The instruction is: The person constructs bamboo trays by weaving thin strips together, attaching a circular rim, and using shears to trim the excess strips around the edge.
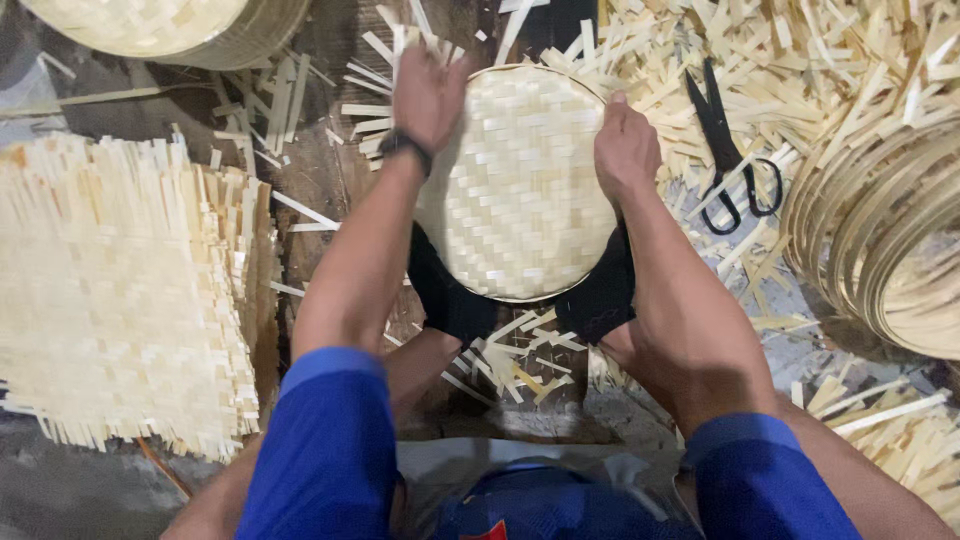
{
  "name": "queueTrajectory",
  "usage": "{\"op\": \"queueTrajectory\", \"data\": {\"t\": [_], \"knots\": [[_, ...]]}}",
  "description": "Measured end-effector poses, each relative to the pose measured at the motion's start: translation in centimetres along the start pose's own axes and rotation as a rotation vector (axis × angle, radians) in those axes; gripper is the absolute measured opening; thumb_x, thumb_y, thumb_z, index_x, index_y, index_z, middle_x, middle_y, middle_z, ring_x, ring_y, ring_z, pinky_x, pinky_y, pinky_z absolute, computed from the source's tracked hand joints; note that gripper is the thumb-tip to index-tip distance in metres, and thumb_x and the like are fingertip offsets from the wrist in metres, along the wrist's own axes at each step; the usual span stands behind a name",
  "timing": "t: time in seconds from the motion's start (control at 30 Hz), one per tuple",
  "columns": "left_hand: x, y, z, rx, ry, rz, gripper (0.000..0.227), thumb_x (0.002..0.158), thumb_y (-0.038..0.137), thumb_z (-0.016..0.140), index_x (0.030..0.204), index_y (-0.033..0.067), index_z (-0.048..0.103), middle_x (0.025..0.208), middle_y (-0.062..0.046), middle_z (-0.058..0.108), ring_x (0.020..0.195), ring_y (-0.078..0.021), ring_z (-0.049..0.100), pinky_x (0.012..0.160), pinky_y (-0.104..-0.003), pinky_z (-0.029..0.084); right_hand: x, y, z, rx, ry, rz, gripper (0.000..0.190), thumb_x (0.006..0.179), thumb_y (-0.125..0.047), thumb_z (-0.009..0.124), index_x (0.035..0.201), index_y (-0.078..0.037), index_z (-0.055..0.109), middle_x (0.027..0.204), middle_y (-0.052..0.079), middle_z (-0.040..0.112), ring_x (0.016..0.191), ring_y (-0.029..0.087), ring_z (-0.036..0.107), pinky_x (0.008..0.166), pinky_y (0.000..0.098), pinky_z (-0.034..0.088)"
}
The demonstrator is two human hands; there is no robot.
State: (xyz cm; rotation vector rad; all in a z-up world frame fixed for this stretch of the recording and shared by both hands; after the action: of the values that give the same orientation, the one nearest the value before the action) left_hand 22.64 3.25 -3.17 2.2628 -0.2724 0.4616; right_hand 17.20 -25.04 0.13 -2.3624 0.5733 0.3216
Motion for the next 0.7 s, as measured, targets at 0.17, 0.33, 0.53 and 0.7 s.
{"op": "queueTrajectory", "data": {"t": [0.17, 0.33, 0.53, 0.7], "knots": [[-6.1, -5.4, -1.4, 0.018, -0.278, -0.705, 0.076, 0.100, 0.064, 0.051, 0.068, -0.0011, 0.071, 0.049, -0.007, 0.052, 0.047, -0.0200, 0.047, 0.051, -0.040, 0.039, 0.0, -0.4, 0.1, -0.076, 0.010, 0.036, 0.064, 0.107, -0.048, 0.027, 0.103, -0.004, 0.074, 0.107, 0.029, 0.070, 0.104, 0.051, 0.061, 0.093, 0.0571, 0.044], [-7.0, -7.9, -0.8, -0.175, -0.312, -0.851, 0.080, 0.105, 0.057, 0.067, 0.070, -0.0137, 0.054, 0.065, -0.010, 0.043, 0.062, -0.0187, 0.037, 0.056, -0.040, 0.033, 1.2, 1.7, 1.2, -0.054, 0.000, 0.010, 0.061, 0.107, -0.047, 0.030, 0.100, -0.003, 0.073, 0.103, 0.030, 0.069, 0.101, 0.051, 0.060, 0.091, 0.0572, 0.044], [-10.0, -7.7, -1.2, -0.664, 0.582, -0.885, 0.043, 0.101, 0.037, 0.066, 0.107, -0.0027, 0.081, 0.099, -0.001, 0.077, 0.089, -0.0112, 0.067, 0.080, -0.029, 0.050, 3.0, 8.7, -3.9, -0.187, 0.099, -0.441, 0.049, 0.117, -0.030, 0.039, 0.098, 0.006, 0.067, 0.097, 0.032, 0.065, 0.095, 0.050, 0.063, 0.092, 0.0563, 0.048], [-15.3, -5.6, -9.9, -0.376, 0.389, -0.917, 0.046, 0.105, 0.039, 0.056, 0.093, -0.0024, 0.073, 0.076, -0.003, 0.064, 0.069, -0.0157, 0.054, 0.066, -0.033, 0.047, -3.4, 8.7, -21.5, -0.774, -0.050, -0.613, 0.060, 0.119, -0.042, 0.048, 0.091, 0.005, 0.075, 0.081, 0.031, 0.069, 0.083, 0.047, 0.068, 0.082, 0.0556, 0.054]]}}
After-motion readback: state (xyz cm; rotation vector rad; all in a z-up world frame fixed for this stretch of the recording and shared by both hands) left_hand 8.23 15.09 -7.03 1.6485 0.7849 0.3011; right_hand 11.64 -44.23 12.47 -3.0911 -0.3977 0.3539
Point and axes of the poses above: each hand's wrist, its own x-axis towards the middle knuckle, its own z-axis out of the palm, y = z × x, the point moved 1 cm from there along x, towards the middle knuckle
